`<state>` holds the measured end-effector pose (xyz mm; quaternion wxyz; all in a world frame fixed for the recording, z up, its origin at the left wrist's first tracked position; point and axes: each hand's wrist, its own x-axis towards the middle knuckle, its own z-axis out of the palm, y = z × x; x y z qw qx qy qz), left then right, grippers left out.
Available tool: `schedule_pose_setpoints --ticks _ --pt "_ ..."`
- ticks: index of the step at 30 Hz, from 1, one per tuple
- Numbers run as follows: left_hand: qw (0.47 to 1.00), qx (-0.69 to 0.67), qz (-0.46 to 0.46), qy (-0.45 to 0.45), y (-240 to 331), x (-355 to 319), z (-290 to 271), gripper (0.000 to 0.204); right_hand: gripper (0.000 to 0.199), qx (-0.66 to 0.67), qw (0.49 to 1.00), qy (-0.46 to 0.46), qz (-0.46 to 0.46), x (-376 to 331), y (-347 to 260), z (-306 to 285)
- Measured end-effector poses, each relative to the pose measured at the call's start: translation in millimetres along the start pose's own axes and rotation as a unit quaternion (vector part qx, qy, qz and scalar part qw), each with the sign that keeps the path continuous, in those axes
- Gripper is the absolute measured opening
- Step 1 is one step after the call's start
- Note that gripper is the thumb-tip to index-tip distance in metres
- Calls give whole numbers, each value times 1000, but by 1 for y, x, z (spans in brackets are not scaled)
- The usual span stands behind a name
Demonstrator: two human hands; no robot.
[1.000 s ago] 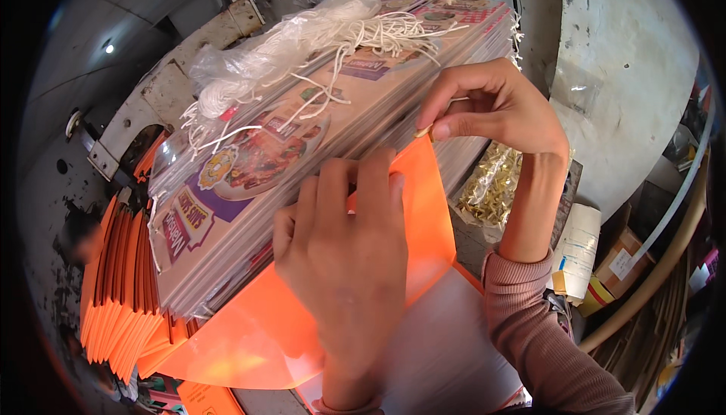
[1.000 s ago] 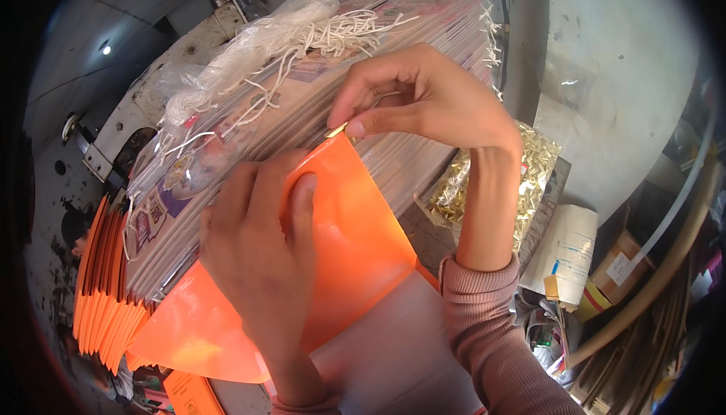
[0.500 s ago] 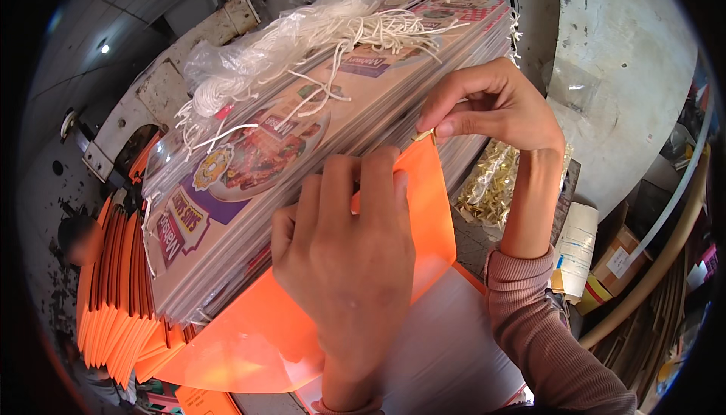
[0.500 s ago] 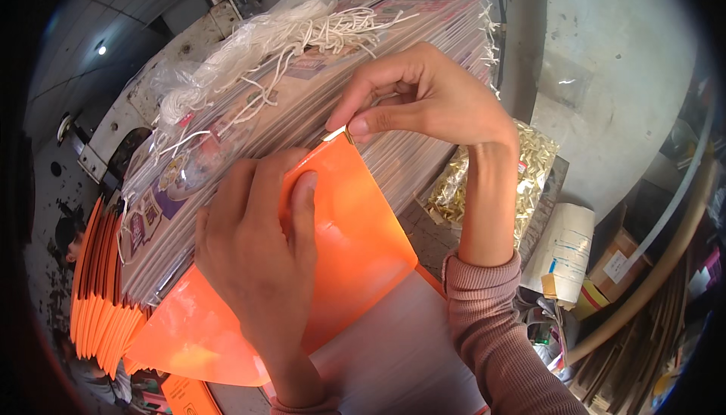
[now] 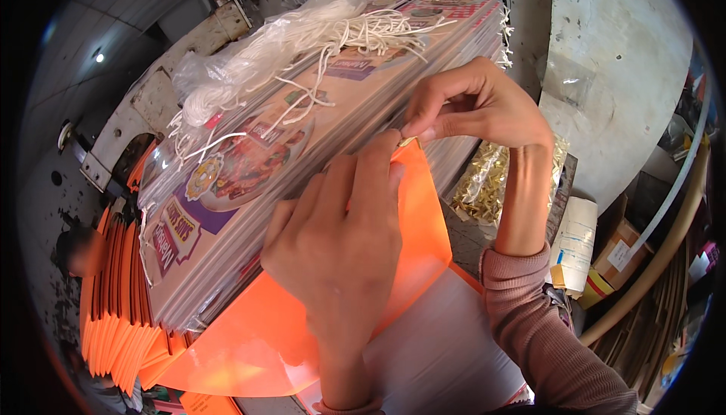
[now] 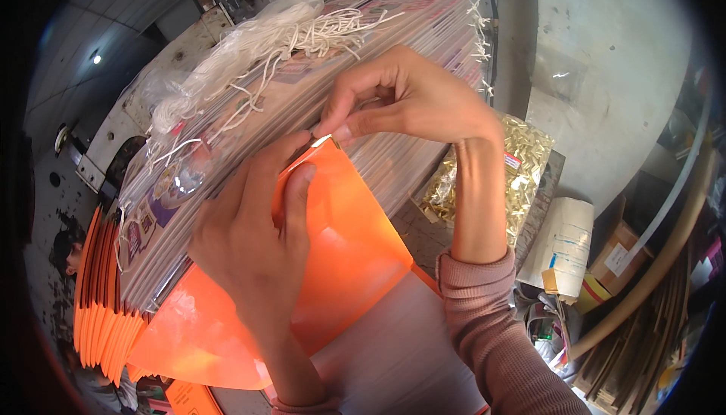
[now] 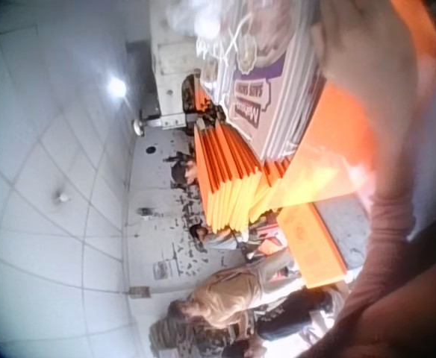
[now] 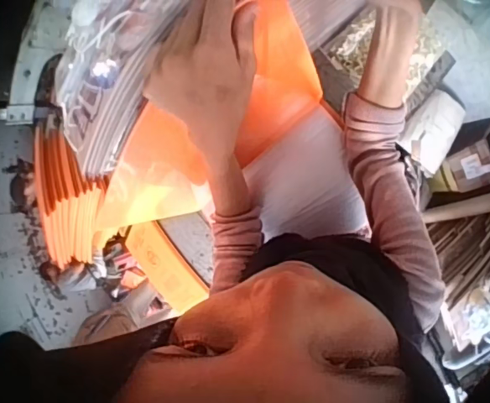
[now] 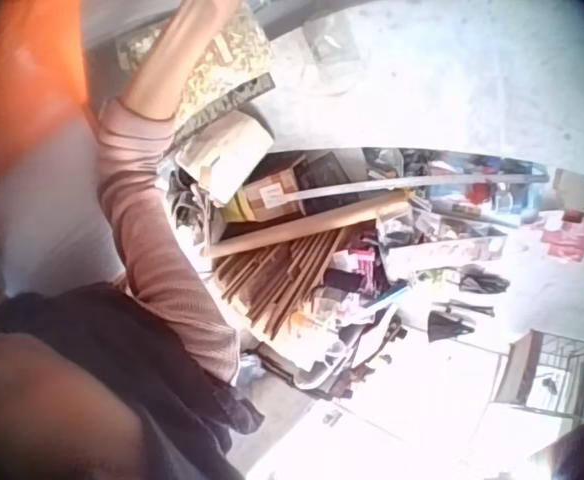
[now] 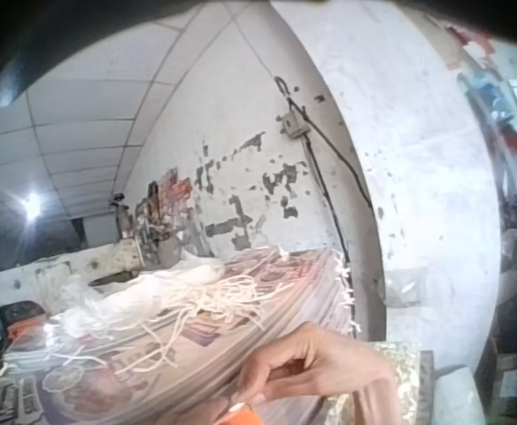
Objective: The person attaches metal clips to the spine of orange folders by hand, opening the folders and sliding the clips onto the pre-scored edges before closing the folders and placing them back onto a stack.
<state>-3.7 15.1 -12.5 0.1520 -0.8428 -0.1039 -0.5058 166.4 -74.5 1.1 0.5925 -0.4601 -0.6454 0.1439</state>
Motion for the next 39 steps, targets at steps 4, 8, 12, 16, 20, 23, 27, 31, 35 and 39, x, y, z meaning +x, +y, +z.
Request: schedule_pose_setpoints --ticks 4,8,12,16,20,23,27,31,35,39 --pt "1000 -15 2 1 1 0 0 18 10 -6 1000 -15 8 -1 2 -4" --pt "998 -35 -19 -43 5 2 -7 9 11 1 999 -31 -24 -3 0 -5" --pt "998 -52 -16 -19 6 1 -2 6 16 -42 998 -51 -25 -4 1 -8" --pt "999 -42 12 -17 2 0 -2 12 14 -29 999 -45 -8 -3 -1 -6" --pt "998 -51 8 -37 5 2 -3 10 13 -18 999 -48 -14 -5 -1 -7" --pt "997 -57 21 -41 4 2 -1 10 13 -20 999 -46 8 -4 2 -6" --pt "999 -21 31 -38 4 2 1 13 15 -15 998 -54 3 -2 9 -8" --pt "999 -19 25 -35 6 -1 4 14 18 27 998 -52 22 -7 3 -10" --pt "999 -29 24 -35 6 1 -5 16 19 30 998 -55 32 -5 5 -7" --pt "996 -65 15 -56 11 2 -6 15 15 -12 997 -70 26 -7 3 -12"
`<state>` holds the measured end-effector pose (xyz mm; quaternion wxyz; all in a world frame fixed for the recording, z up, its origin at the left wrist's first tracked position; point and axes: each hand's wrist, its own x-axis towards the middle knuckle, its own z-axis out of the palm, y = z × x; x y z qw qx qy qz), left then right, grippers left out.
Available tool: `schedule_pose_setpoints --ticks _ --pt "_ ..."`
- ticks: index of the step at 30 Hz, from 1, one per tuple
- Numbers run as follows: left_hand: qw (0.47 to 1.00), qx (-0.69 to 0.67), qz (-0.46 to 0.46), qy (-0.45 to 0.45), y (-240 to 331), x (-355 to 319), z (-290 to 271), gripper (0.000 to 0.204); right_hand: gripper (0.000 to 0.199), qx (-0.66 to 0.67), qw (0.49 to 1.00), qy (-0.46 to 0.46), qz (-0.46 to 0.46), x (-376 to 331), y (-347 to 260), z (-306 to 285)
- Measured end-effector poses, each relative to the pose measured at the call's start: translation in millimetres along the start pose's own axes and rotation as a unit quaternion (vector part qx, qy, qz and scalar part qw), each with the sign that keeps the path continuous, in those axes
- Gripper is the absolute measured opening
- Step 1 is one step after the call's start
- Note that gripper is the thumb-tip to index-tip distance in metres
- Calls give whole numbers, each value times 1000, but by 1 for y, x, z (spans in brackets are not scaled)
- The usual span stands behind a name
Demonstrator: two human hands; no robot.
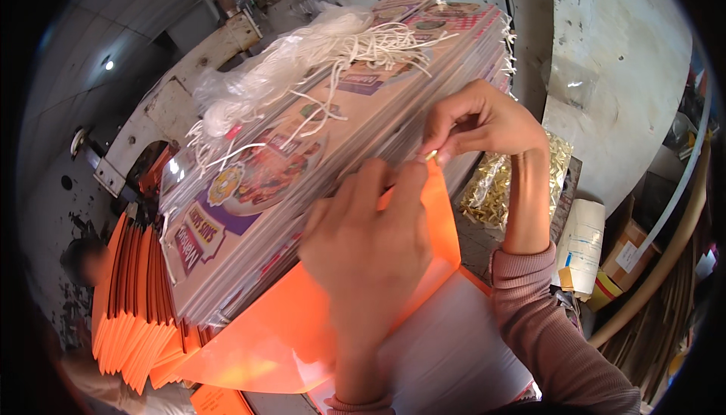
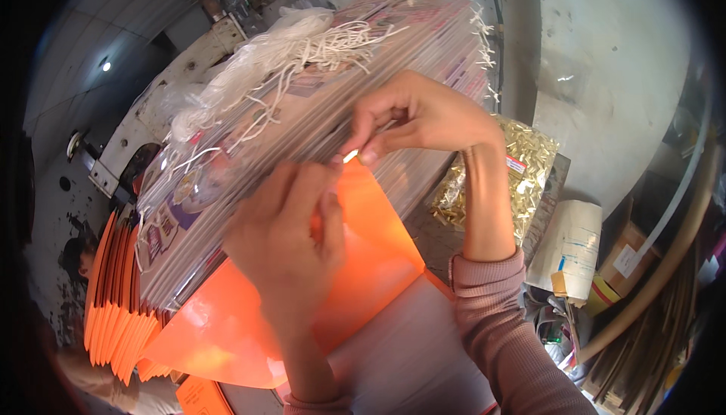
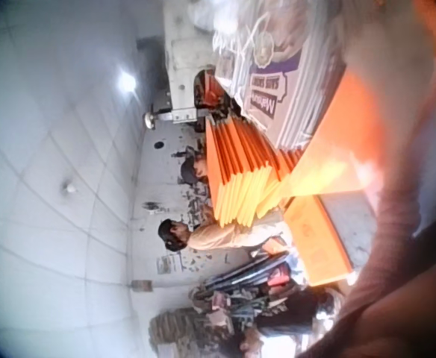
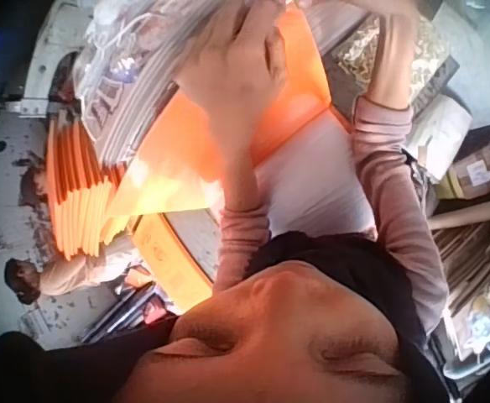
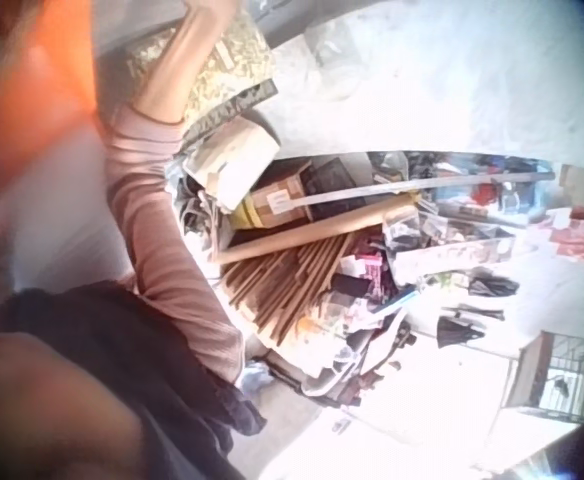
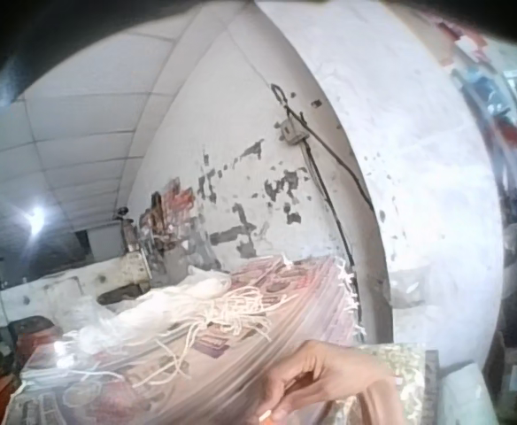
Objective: The person attaches metal clips to the spine of orange folders by hand, opening the folders and sliding the clips onto the pre-scored edges before closing the folders and placing them back onto a stack.
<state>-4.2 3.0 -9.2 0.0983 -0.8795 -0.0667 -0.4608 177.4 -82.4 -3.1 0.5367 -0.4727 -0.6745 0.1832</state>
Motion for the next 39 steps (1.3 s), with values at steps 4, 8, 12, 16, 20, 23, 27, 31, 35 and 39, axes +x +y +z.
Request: schedule_pose_setpoints --ticks 4,8,12,16,20,23,27,31,35,39 --pt "1000 -25 2 14 -6 -2 0 13 15 -17 1000 -3 26 1 -2 4" --pt "1000 -2 2 -9 -13 -11 -2 23 17 -57 997 16 42 -4 14 6" --pt "995 84 54 21 -19 -30 -8 47 12 -44 977 -67 197 -35 48 25" --pt "996 49 61 50 -26 -56 -54 40 33 -315 945 -74 41 -80 97 64" --pt "989 73 -52 120 -51 -87 -124 20 39 -357 927 -78 80 -101 122 87" --pt "972 78 -135 177 -77 -104 -168 18 40 -398 916 -46 0 -100 124 94" --pt "932 -33 -220 287 -111 -129 -202 19 38 -372 926 -59 27 -110 136 89" --pt "891 -107 -274 346 -124 -145 -216 23 33 -365 930 -26 30 -100 119 96" --pt "888 -120 -283 343 -126 -150 -222 23 32 -379 919 -34 101 -99 106 94" --pt "887 -121 -276 350 -118 -136 -217 18 32 -393 908 -55 132 -112 104 84"
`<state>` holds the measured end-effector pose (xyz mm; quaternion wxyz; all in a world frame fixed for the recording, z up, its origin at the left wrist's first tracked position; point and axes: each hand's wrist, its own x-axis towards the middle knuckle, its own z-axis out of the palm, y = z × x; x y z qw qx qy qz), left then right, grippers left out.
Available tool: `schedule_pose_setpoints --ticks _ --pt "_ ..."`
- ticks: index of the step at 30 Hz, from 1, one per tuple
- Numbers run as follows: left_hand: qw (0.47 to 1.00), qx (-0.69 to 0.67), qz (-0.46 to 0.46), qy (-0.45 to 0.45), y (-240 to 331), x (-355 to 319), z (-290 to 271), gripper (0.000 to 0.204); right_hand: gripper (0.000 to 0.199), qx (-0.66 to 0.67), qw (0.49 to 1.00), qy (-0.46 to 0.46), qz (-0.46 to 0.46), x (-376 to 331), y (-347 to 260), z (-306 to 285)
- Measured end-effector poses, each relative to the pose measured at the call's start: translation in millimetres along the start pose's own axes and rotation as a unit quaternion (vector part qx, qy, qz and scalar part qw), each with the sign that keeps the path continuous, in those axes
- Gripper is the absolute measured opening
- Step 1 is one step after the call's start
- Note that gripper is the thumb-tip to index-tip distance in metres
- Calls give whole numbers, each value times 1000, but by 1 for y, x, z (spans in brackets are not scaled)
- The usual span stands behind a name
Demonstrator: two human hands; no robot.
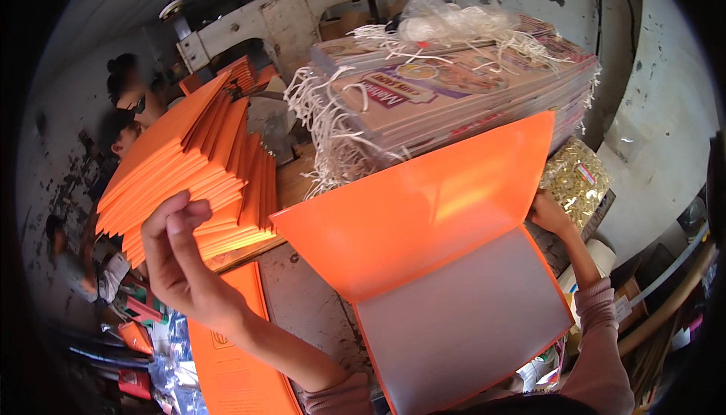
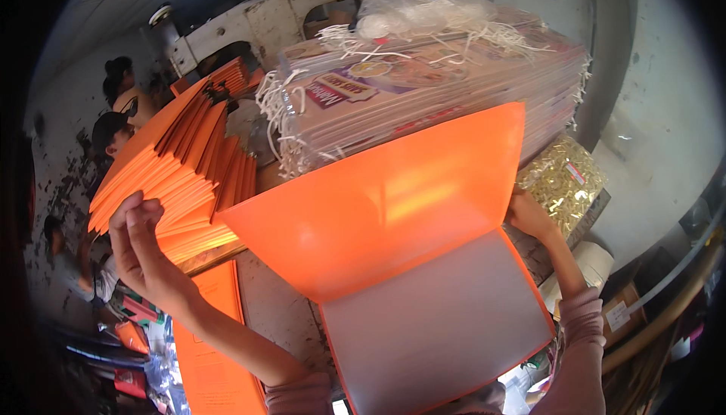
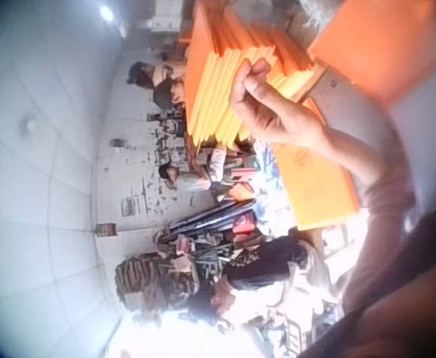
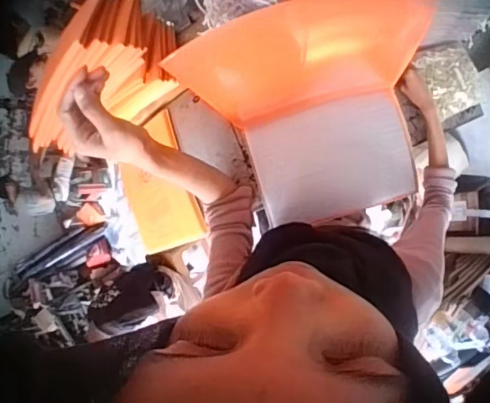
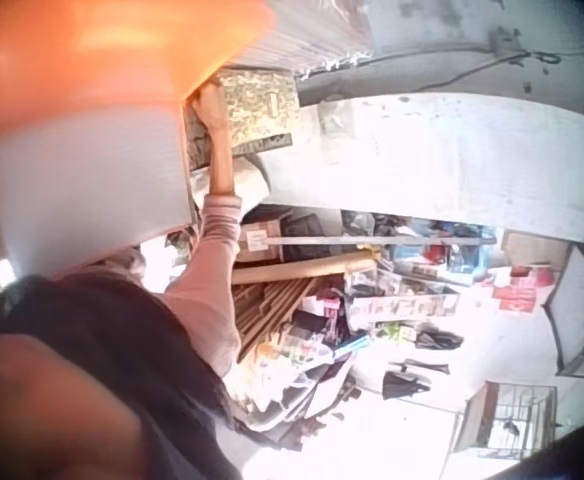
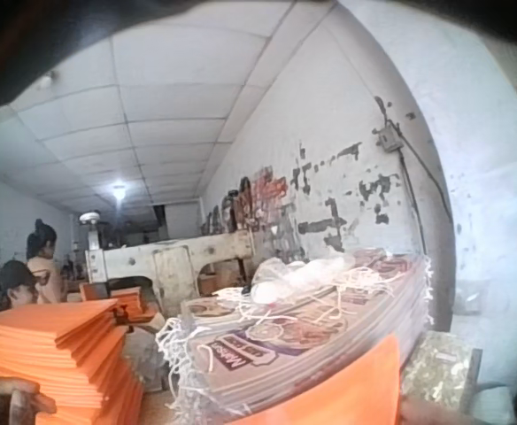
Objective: The person attaches metal clips to the spine of orange folders by hand, opening the folders and sliding the clips onto the pre-scored edges before closing the folders and placing them back onto a stack.
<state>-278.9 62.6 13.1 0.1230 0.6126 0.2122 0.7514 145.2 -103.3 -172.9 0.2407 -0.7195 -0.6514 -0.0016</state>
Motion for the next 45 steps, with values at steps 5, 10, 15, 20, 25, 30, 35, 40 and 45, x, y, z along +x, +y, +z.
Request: schedule_pose_setpoints --ticks 5,10,15,20,25,30,35,40,45 --pt "999 -19 -10 -32 -1 -1 0 16 32 27 997 71 -11 1 -21 1" --pt "995 -49 -18 -88 2 0 -3 17 20 137 963 163 167 -18 -9 -16" --pt "986 -79 -54 -133 24 -7 -1 16 10 350 851 350 175 -18 -82 -78" --pt "940 -163 -84 -289 40 -25 23 12 17 455 865 211 30 2 -192 -98" --pt "841 -172 -66 -509 57 -29 35 18 41 530 843 82 -33 10 -243 -99" --pt "793 -212 -220 -528 50 -27 30 19 53 404 903 70 -127 22 -264 -90" --pt "756 -254 -211 -565 31 -20 27 17 54 316 927 77 -186 33 -279 -88" --pt "803 -237 -203 -507 15 -7 8 16 47 248 933 163 -203 49 -285 -85" --pt "898 -118 -283 -316 -25 6 -24 15 37 43 932 307 -189 79 -267 -71"
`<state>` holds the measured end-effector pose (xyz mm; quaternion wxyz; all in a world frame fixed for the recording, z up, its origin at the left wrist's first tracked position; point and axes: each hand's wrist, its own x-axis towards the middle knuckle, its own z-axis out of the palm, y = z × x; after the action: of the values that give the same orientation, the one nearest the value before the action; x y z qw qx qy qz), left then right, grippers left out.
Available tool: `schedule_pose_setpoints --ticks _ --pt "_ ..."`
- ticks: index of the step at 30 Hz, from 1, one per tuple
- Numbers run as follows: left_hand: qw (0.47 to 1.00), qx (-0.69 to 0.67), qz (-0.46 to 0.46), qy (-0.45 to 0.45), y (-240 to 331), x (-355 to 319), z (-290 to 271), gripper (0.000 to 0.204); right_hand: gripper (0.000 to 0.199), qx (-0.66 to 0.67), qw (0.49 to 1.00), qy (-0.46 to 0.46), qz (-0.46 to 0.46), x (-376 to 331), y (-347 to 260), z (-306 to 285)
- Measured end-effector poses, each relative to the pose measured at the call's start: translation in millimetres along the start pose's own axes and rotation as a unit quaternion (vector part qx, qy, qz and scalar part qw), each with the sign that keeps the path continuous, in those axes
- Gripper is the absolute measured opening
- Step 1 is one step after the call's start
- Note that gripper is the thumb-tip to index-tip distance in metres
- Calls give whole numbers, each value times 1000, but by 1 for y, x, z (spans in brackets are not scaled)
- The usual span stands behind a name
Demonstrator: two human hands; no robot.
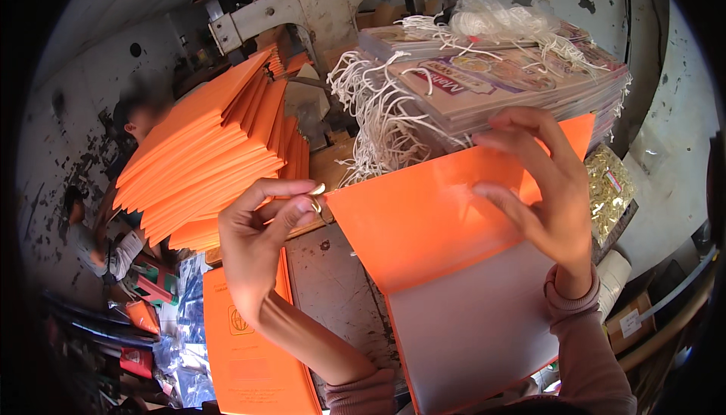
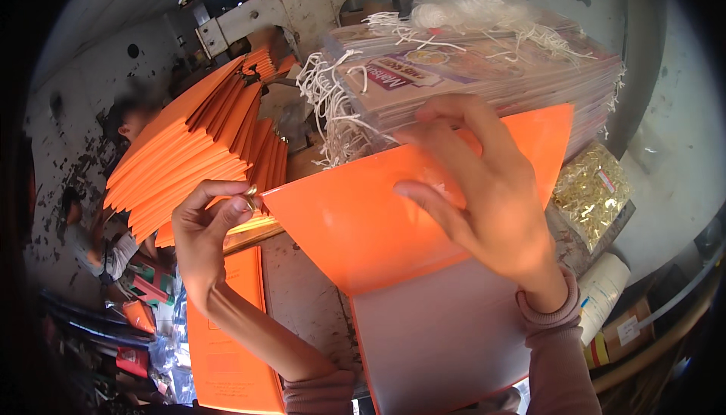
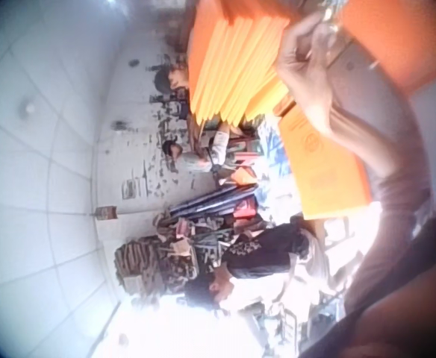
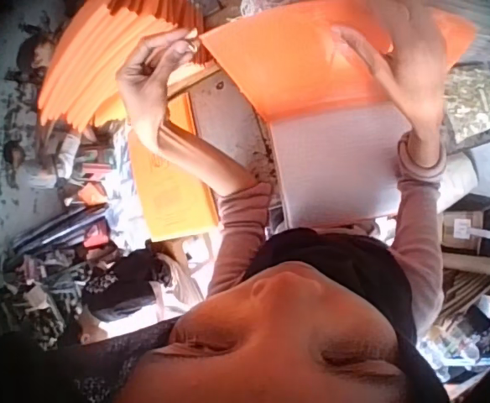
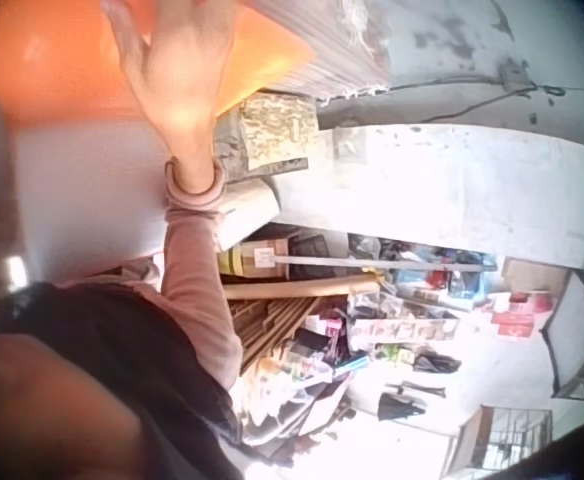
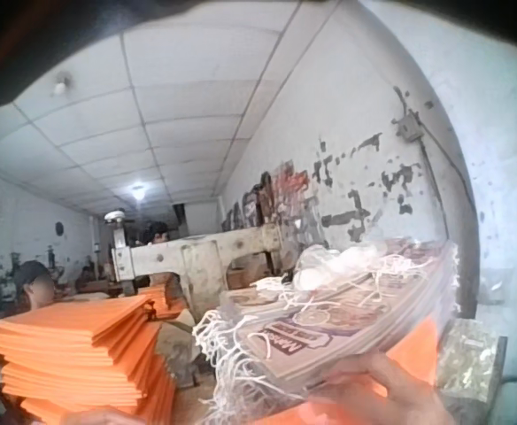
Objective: The person attaches metal clips to the spine of orange folders by hand, opening the folders and sliding the clips onto the pre-scored edges before closing the folders and placing them back onto a stack.
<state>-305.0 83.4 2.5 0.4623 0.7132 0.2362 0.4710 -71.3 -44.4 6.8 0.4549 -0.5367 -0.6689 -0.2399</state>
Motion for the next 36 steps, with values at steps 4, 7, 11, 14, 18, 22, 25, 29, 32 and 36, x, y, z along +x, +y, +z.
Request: schedule_pose_setpoints --ticks 4,7,11,14,18,22,25,29,32,36 --pt "1000 7 9 28 -12 5 -9 15 27 -59 997 -48 -22 0 8 7" --pt "999 21 46 14 -13 8 -5 15 25 -11 998 -42 35 -2 7 13" --pt "999 37 38 -3 -11 8 -1 15 24 -16 998 -41 39 -3 10 16" --pt "997 53 47 12 -9 7 1 14 25 -60 997 -36 14 -4 11 17" --pt "995 47 74 48 -7 5 1 13 25 -62 998 -30 11 -4 12 18" --pt "995 81 39 38 -7 5 0 13 25 -65 997 -32 12 -5 12 18" --pt "994 74 79 24 -7 6 3 12 25 -65 997 -32 11 -5 12 18" --pt "992 84 86 25 -8 7 4 12 26 -86 996 -34 1 -3 10 16" --pt "991 91 92 27 -7 6 3 13 26 -87 996 -35 1 -3 10 16" --pt "990 91 98 31 -9 7 3 13 26 -92 995 -39 6 -3 9 17"
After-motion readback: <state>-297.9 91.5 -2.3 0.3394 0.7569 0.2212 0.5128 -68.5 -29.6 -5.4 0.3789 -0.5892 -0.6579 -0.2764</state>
